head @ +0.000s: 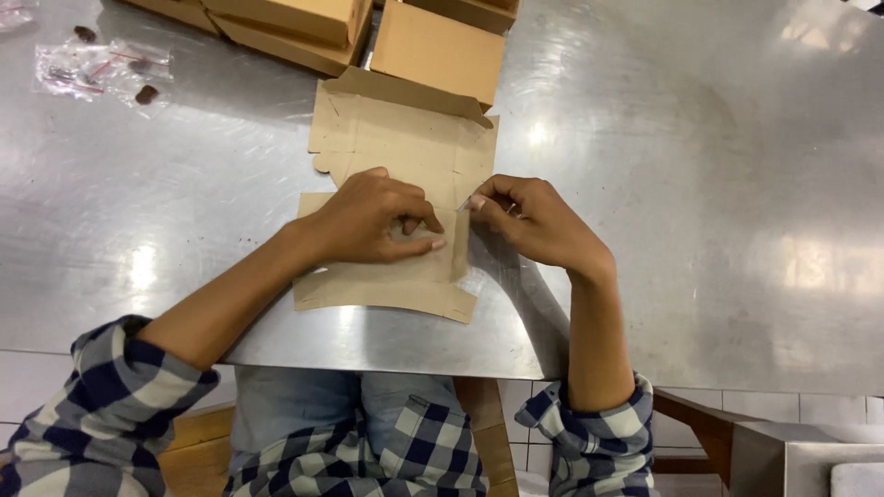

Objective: The person assembles a flat cardboard box blank on a stainless steel table. They fold the side panels and bottom flaps, then tuck the locking tabs into the corresponding slots to form the box base.

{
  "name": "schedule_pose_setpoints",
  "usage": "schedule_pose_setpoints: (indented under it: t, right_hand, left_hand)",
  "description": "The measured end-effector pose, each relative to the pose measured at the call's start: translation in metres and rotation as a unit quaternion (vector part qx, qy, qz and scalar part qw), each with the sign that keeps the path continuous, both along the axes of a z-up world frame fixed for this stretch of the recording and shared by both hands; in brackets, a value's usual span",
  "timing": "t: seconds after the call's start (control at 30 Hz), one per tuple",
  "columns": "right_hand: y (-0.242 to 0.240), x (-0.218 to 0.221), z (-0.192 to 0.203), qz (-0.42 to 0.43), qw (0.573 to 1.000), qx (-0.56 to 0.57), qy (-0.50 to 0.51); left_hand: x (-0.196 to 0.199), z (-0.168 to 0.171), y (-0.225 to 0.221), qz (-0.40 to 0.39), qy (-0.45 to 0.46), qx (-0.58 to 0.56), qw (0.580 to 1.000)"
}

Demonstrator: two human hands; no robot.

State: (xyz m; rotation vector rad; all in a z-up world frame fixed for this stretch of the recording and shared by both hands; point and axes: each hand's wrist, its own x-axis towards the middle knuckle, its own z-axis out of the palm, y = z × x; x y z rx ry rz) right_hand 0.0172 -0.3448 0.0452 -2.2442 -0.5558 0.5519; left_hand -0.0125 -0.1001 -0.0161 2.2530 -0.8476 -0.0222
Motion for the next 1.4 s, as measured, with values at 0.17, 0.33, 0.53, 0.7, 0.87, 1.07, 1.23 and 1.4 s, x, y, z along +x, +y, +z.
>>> schedule_pose_setpoints:
  t: [0.17,0.33,0.53,0.7,0.87,1.07,1.23,1.4]
  right_hand:
    - [0.013,-0.006,-0.011,0.067,0.995,0.067,-0.026]
    - [0.022,0.002,-0.018,0.103,0.993,-0.025,-0.059]
    - [0.029,0.012,-0.014,0.147,0.979,-0.101,-0.094]
    - [0.01,0.024,-0.045,0.185,0.953,-0.073,-0.227]
    - [0.008,0.02,-0.052,0.166,0.967,0.022,-0.192]
    - [0.007,0.016,-0.031,0.237,0.961,-0.006,-0.145]
    - [0.009,0.014,-0.027,0.252,0.958,-0.021,-0.135]
    - [0.008,0.016,-0.026,0.257,0.957,-0.023,-0.13]
  left_hand:
    - [0.006,-0.009,0.011,0.025,0.042,-0.197,0.979]
    - [0.01,-0.015,0.014,0.027,0.062,-0.207,0.976]
    - [-0.001,0.003,0.023,0.007,0.116,-0.101,0.988]
    - [-0.004,-0.007,0.016,-0.031,0.052,-0.095,0.994]
    - [-0.005,-0.01,0.015,-0.053,-0.005,-0.053,0.997]
    - [-0.004,-0.011,0.019,-0.063,-0.058,-0.076,0.993]
    - [-0.005,-0.009,0.018,-0.068,-0.02,-0.051,0.996]
    - [-0.005,-0.007,0.017,-0.073,-0.012,-0.034,0.997]
